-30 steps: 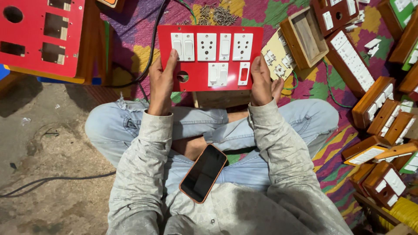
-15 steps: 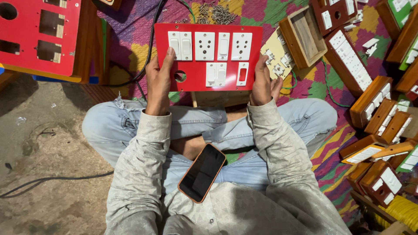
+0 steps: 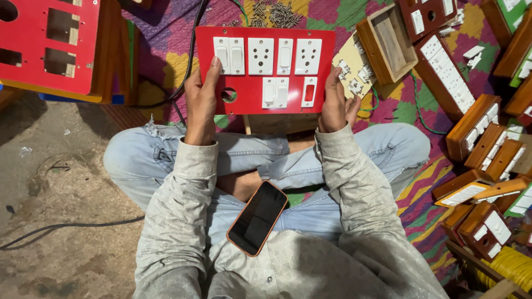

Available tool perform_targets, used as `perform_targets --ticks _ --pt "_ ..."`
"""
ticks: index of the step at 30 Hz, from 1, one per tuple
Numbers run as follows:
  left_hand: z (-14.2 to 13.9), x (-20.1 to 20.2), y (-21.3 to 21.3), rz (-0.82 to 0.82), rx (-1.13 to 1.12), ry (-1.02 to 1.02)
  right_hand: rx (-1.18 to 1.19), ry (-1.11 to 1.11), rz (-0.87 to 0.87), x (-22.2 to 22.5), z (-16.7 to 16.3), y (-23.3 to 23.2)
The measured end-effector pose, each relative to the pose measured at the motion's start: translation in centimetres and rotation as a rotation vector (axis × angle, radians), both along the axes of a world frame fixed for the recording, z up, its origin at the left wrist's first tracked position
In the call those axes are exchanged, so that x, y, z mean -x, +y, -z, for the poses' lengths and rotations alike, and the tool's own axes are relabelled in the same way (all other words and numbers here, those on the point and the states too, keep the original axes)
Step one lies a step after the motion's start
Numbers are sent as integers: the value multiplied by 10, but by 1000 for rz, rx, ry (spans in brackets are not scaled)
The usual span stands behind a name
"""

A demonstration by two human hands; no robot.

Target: The person sits on a mat and assembles electrical switchboards by inserting white plastic switches and sockets into red and blue wooden frames. They handle the components by hand, aligning and pressing them into place, and occasionally flip the boards to check the fit.

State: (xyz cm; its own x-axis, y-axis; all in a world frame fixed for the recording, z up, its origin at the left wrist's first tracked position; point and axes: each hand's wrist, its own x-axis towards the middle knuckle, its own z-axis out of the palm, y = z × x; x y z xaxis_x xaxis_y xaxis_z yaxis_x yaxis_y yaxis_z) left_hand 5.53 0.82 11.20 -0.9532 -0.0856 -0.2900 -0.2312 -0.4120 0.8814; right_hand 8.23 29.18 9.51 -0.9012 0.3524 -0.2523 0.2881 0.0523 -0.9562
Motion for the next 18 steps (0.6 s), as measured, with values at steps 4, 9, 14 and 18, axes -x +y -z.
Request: perform_targets --ticks 4,9,14,18 --pt "1 0 0 8 -8 6 -56 -25 -9 -2 -7 -4" --pt "6 1 -1 16 -2 1 -63 -40 2 -1 -16 -9" --pt "13 1 -5 27 20 45 -87 -59 -6 0 -15 -8" --pt "13 -1 -7 72 -510 110 3 -56 50 5 -2 2"
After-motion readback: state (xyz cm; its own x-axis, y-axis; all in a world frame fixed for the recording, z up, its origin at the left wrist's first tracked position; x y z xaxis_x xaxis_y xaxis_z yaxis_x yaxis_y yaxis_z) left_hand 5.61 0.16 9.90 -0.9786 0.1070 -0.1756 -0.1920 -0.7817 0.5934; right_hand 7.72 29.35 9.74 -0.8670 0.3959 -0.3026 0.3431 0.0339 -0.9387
